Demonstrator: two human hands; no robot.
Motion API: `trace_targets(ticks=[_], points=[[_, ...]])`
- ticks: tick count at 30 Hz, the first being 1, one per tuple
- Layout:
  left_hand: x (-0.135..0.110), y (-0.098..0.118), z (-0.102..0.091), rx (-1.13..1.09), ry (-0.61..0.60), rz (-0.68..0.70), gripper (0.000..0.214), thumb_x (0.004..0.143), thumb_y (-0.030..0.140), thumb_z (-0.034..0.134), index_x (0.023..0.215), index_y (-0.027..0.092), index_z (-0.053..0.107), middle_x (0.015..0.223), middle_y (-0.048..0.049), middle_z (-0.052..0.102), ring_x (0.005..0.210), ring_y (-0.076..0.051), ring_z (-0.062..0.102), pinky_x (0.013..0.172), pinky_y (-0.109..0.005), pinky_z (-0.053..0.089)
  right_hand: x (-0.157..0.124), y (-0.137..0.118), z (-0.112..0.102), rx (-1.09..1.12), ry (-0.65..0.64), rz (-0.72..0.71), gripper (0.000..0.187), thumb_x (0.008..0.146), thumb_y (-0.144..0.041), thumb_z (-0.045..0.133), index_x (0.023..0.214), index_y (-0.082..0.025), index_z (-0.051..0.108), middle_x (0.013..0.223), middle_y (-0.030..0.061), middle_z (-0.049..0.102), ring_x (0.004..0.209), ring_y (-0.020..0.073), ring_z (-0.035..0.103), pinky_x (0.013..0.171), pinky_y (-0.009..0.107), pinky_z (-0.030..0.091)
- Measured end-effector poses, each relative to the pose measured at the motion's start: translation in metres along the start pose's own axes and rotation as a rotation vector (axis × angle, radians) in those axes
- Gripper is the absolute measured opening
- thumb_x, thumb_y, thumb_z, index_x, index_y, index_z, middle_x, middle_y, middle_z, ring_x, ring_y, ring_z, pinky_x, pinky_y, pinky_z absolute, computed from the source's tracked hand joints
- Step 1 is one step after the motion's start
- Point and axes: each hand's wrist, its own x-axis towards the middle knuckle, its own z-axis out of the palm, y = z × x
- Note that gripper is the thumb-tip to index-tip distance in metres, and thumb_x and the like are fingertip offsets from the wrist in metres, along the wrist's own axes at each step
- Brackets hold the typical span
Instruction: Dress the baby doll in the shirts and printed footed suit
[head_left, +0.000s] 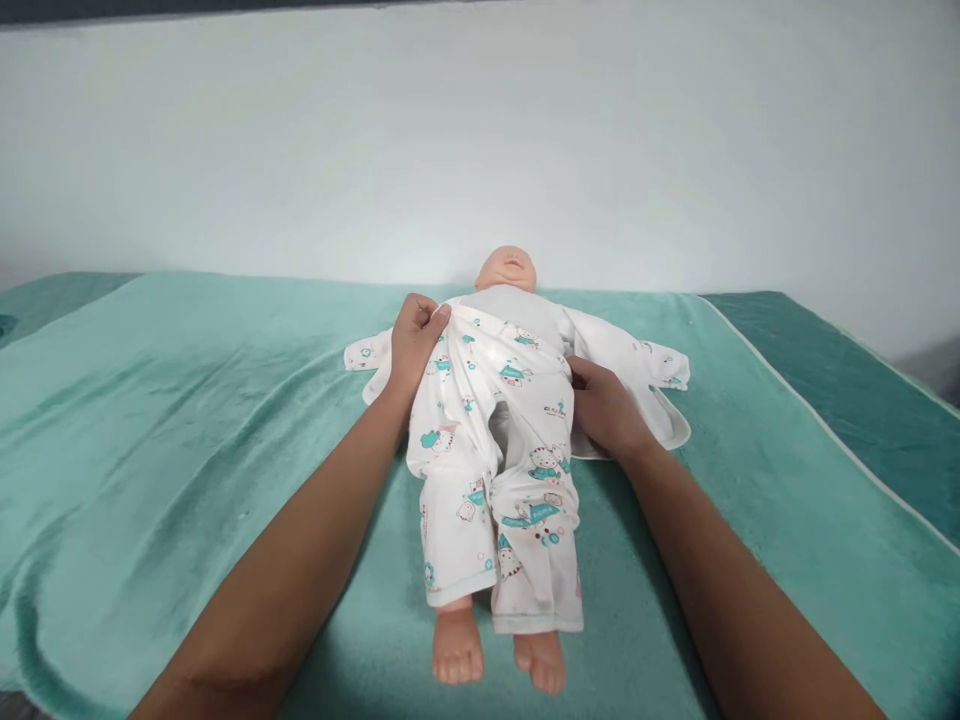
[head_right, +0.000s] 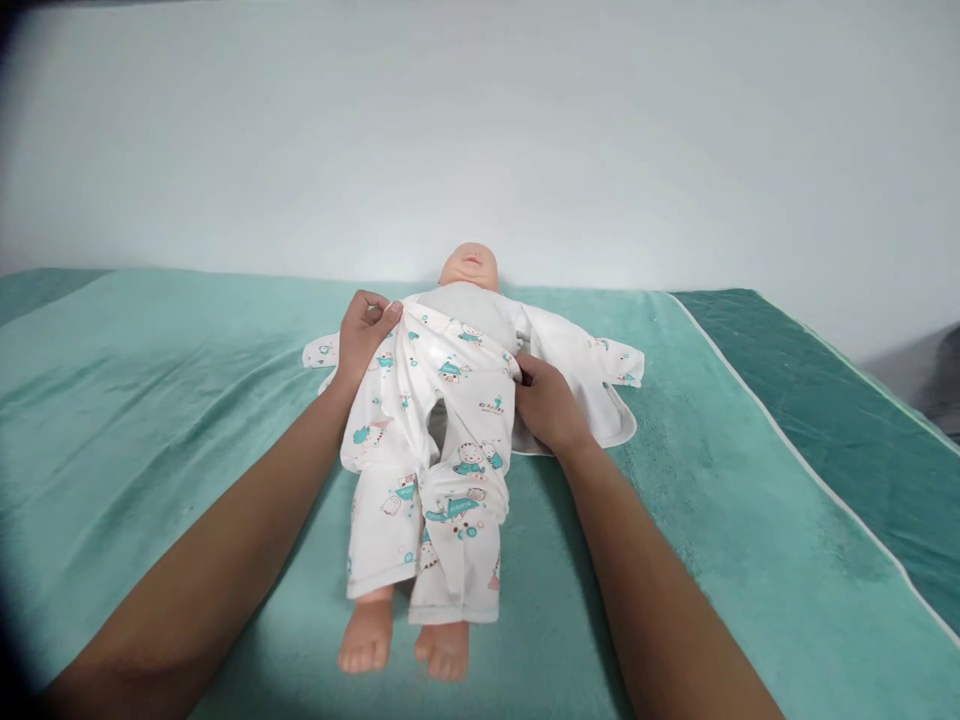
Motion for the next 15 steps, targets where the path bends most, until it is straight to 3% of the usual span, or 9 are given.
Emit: trace_targets(ticks=[3,7,10,15], points=[[0.0,-0.007,-0.004,0.0,-0.066,-0.063,0.023,0.08,0.033,0.073,0.074,0.021,0.055,0.065,0.0044,0.051,0.062,-0.011,0.042,0.06,-0.023,0.032,0.003,0.001,0.003,-0.107,0.098,0.042,0.013,0.075,-0.025,0.055,0.076,-0.021,0.067,0.074,-0.0008,0.069,0.079,0.0211,0.059,0.069,0.031,0.043],[-0.015,0.0,-0.016,0.12,-0.133,-0.134,0.024,0.08,0.038,0.073,0.071,0.019,0.061,0.071,0.0022,0.057,0.069,-0.013,0.048,0.063,-0.023,0.036,0.005,0.0,0.004,-0.101,0.175,0.093,0.012,0.073,-0.025,0.058,0.084,-0.023,0.065,0.082,0.0014,0.072,0.079,0.021,0.062,0.07,0.032,0.046],[-0.028,0.008,-0.023,0.078,-0.187,-0.289,0.03,0.081,0.045,0.072,0.072,0.019,0.062,0.069,0.0022,0.056,0.065,-0.012,0.048,0.059,-0.023,0.036,0.003,0.0,0.001,-0.074,0.134,0.14,0.012,0.076,-0.027,0.059,0.086,-0.023,0.065,0.08,0.0013,0.073,0.073,0.0202,0.063,0.067,0.032,0.045],[-0.037,0.014,-0.027,-0.169,-0.315,-0.604,0.031,0.075,0.045,0.078,0.089,0.018,0.07,0.077,-0.0041,0.07,0.068,-0.018,0.063,0.06,-0.028,0.049,-0.001,-0.003,-0.004,0.069,-0.024,0.153,0.01,0.077,-0.031,0.062,0.084,-0.024,0.066,0.074,0.0008,0.072,0.069,0.0203,0.062,0.064,0.032,0.046]])
